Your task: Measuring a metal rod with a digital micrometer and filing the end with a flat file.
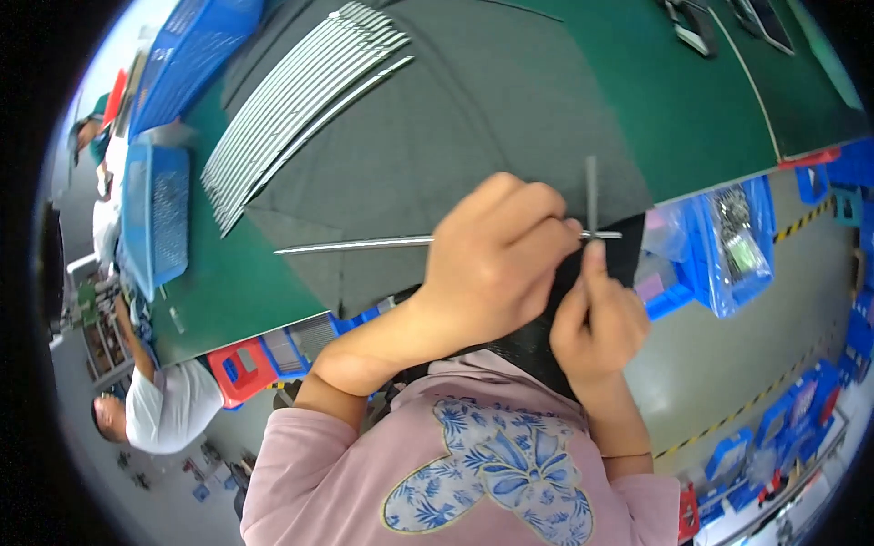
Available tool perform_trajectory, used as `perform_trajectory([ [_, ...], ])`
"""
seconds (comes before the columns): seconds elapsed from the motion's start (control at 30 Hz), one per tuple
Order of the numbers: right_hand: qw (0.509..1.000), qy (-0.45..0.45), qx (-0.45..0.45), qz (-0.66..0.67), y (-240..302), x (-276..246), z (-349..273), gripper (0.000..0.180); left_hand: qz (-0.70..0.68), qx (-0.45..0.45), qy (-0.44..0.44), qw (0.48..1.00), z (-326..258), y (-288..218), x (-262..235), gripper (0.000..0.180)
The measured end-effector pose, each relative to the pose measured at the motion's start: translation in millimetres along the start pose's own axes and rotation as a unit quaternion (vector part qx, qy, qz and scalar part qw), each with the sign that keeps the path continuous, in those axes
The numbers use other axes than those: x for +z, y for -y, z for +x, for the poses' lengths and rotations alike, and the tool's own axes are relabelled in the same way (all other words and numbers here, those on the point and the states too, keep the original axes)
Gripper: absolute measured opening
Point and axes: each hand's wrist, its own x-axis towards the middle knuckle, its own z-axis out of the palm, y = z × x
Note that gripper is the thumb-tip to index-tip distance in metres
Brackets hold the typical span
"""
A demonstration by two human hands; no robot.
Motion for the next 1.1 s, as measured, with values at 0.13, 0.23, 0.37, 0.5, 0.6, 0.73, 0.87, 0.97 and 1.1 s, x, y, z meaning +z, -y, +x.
perform_trajectory([
  [0.13, 0.999, 0.031, -0.010, -0.003, -6, -7, -23, 0.033, 0.000, -0.001, 0.007, 1.000, -2, -2, 0, 0.018],
  [0.23, 1.000, 0.007, -0.005, 0.010, -10, -3, -23, 0.031, 0.003, 0.002, -0.014, 1.000, -3, -1, 7, 0.019],
  [0.37, 1.000, -0.001, 0.017, 0.001, -5, 3, -12, 0.029, 0.006, 0.003, -0.022, 1.000, -1, 1, 5, 0.018],
  [0.5, 1.000, -0.005, 0.015, 0.024, -13, 3, -27, 0.031, 0.005, 0.002, -0.029, 1.000, -1, 0, 6, 0.017],
  [0.6, 0.999, 0.014, 0.051, -0.003, -7, 3, -16, 0.031, 0.005, -0.001, -0.038, 0.999, -3, -2, 9, 0.017],
  [0.73, 0.996, 0.007, 0.089, -0.006, -6, -1, -26, 0.031, -0.009, 0.007, -0.029, 1.000, -1, -1, 10, 0.016],
  [0.87, 0.999, -0.033, -0.005, 0.041, -6, 11, -6, 0.031, -0.004, -0.004, -0.019, 1.000, -2, -1, 4, 0.013],
  [0.97, 0.999, -0.035, 0.007, 0.002, -5, 10, -9, 0.032, 0.017, -0.003, -0.012, 1.000, 0, 2, 3, 0.015],
  [1.1, 1.000, -0.004, -0.008, 0.001, -8, 3, -18, 0.033, 0.013, 0.005, 0.001, 1.000, 1, 2, 5, 0.017],
])
